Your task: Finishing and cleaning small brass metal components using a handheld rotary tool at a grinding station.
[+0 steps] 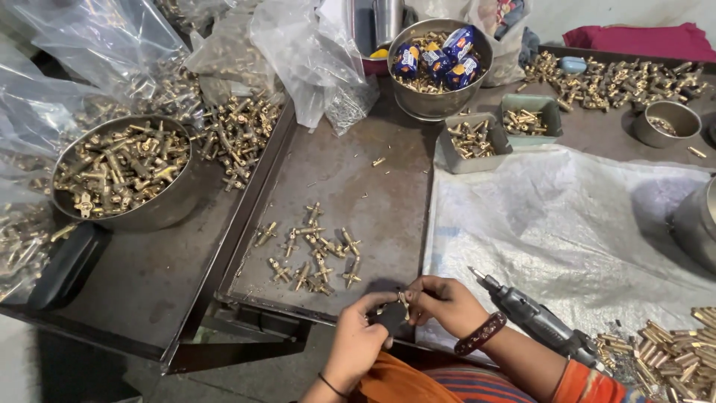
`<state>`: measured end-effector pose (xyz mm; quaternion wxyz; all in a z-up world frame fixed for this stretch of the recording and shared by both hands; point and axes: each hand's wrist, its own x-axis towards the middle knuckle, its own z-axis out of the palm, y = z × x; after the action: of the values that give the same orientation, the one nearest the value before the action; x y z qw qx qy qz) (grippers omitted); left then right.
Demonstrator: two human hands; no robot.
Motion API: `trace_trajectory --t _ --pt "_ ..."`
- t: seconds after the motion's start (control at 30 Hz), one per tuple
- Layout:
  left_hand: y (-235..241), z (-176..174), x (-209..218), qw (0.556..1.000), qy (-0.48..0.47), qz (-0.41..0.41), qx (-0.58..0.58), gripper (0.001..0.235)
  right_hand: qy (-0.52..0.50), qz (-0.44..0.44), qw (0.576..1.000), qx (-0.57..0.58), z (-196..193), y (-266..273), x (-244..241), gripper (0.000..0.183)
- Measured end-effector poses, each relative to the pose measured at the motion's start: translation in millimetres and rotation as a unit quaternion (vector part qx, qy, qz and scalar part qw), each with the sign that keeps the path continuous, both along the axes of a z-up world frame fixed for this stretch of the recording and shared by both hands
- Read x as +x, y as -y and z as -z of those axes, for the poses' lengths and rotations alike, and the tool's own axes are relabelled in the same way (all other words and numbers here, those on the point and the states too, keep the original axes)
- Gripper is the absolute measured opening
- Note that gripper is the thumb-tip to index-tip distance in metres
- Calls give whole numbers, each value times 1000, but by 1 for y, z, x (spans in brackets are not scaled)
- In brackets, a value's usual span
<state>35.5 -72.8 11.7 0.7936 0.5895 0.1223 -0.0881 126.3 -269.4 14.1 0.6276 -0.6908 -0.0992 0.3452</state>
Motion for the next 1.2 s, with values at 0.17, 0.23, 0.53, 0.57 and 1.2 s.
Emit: trace_trajectory --t 0.17,0.23,0.53,0.57,1.2 --pt "4 -11 -1 996 80 5 30 49 -61 6 998 -14 -3 3 -6 37" --pt "3 -17 1 992 123 5 42 48 -66 12 998 -4 -8 1 -9 40" --pt "-1 -18 8 1000 -11 6 -6 21 151 59 983 -80 -24 -12 -15 44" --pt "-4 -14 10 998 -29 11 -48 20 216 54 970 -103 -27 -14 -15 40" --pt "4 -51 25 990 31 -130 -35 61 64 17 994 -89 -41 -23 35 46"
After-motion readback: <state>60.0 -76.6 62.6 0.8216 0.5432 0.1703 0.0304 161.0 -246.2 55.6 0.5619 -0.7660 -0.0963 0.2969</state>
